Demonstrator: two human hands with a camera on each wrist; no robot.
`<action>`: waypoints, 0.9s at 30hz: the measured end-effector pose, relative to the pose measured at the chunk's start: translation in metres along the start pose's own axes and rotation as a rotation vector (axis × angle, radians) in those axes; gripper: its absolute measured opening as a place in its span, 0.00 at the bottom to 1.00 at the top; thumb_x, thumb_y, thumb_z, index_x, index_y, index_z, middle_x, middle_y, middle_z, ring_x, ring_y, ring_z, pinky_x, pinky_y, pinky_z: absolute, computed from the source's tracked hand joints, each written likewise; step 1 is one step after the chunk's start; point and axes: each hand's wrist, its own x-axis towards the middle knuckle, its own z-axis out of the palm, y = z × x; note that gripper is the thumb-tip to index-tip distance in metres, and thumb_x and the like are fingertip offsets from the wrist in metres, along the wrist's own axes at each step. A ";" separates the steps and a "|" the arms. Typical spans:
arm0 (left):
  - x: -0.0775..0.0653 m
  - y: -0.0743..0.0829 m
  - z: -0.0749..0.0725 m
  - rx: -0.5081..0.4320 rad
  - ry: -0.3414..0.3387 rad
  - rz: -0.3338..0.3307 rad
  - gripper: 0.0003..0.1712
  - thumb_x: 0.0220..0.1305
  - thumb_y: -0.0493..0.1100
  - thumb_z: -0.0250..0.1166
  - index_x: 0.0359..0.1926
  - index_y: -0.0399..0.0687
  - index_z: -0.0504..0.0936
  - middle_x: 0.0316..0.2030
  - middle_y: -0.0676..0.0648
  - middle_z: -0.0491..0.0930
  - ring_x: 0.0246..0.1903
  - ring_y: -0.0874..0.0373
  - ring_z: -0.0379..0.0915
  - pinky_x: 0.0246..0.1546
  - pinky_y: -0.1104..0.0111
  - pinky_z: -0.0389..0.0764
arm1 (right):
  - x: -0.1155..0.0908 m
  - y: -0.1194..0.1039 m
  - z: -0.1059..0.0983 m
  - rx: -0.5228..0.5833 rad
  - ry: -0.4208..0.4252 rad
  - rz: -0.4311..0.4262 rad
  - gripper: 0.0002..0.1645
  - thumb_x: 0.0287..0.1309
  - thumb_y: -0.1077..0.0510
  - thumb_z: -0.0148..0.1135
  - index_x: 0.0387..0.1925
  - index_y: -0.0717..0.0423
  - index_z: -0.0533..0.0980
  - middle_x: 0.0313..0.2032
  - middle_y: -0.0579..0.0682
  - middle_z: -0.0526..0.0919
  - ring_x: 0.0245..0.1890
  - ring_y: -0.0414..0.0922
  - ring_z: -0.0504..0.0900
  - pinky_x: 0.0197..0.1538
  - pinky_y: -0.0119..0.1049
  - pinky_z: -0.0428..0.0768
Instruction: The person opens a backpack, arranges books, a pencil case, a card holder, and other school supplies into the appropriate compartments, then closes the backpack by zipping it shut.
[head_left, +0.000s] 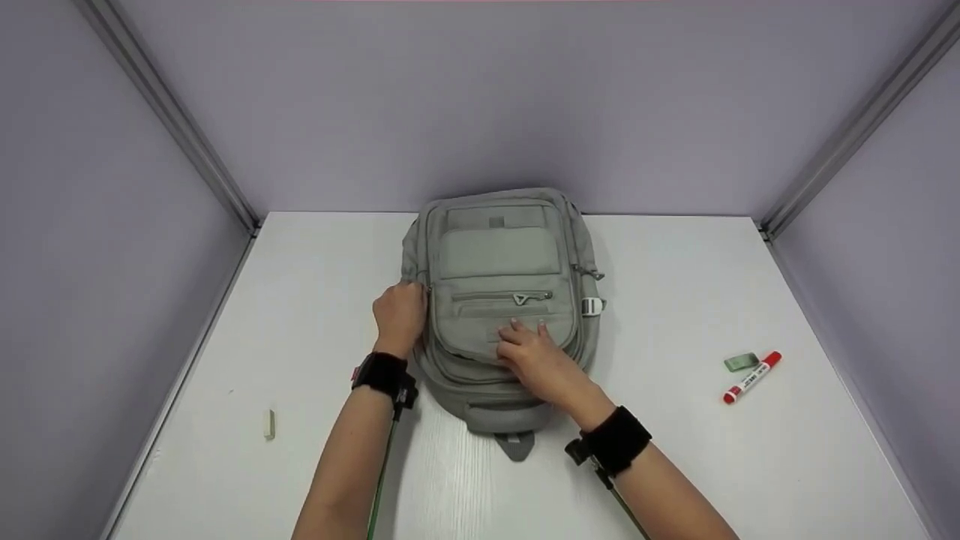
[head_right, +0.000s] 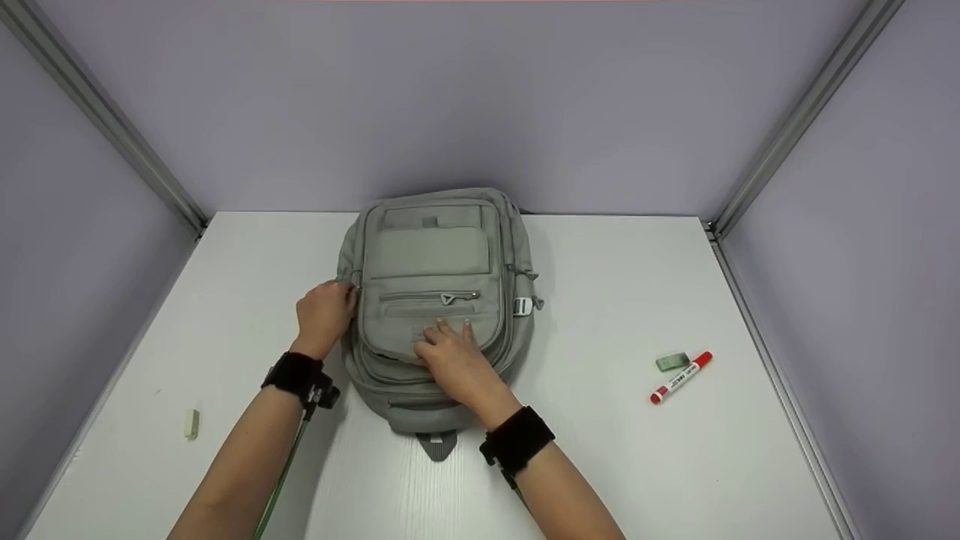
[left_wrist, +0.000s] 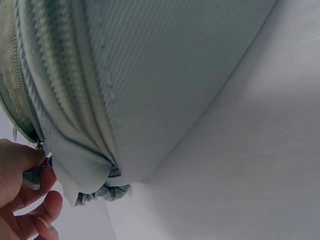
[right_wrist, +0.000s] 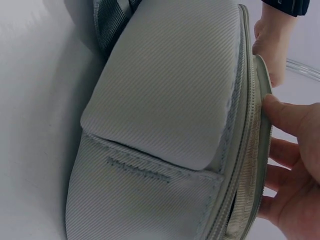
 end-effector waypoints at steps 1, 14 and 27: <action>-0.001 0.000 0.000 -0.003 0.000 -0.002 0.20 0.65 0.36 0.60 0.15 0.38 0.76 0.16 0.38 0.77 0.17 0.43 0.76 0.15 0.53 0.76 | 0.000 0.000 0.000 0.000 0.003 -0.001 0.06 0.68 0.55 0.59 0.35 0.53 0.77 0.57 0.57 0.77 0.63 0.62 0.70 0.56 0.72 0.62; -0.011 0.000 -0.013 -0.049 -0.055 0.002 0.09 0.67 0.40 0.65 0.37 0.37 0.86 0.34 0.39 0.80 0.32 0.44 0.80 0.30 0.54 0.81 | 0.004 -0.001 -0.006 0.015 0.017 0.026 0.05 0.70 0.55 0.56 0.39 0.52 0.75 0.53 0.51 0.80 0.61 0.58 0.73 0.57 0.70 0.65; -0.039 0.036 -0.035 -0.315 0.108 0.383 0.09 0.71 0.41 0.61 0.42 0.40 0.84 0.36 0.43 0.79 0.37 0.48 0.77 0.39 0.54 0.75 | 0.009 0.002 -0.016 -0.004 0.116 0.029 0.03 0.71 0.57 0.54 0.41 0.53 0.73 0.33 0.47 0.81 0.35 0.48 0.84 0.51 0.57 0.77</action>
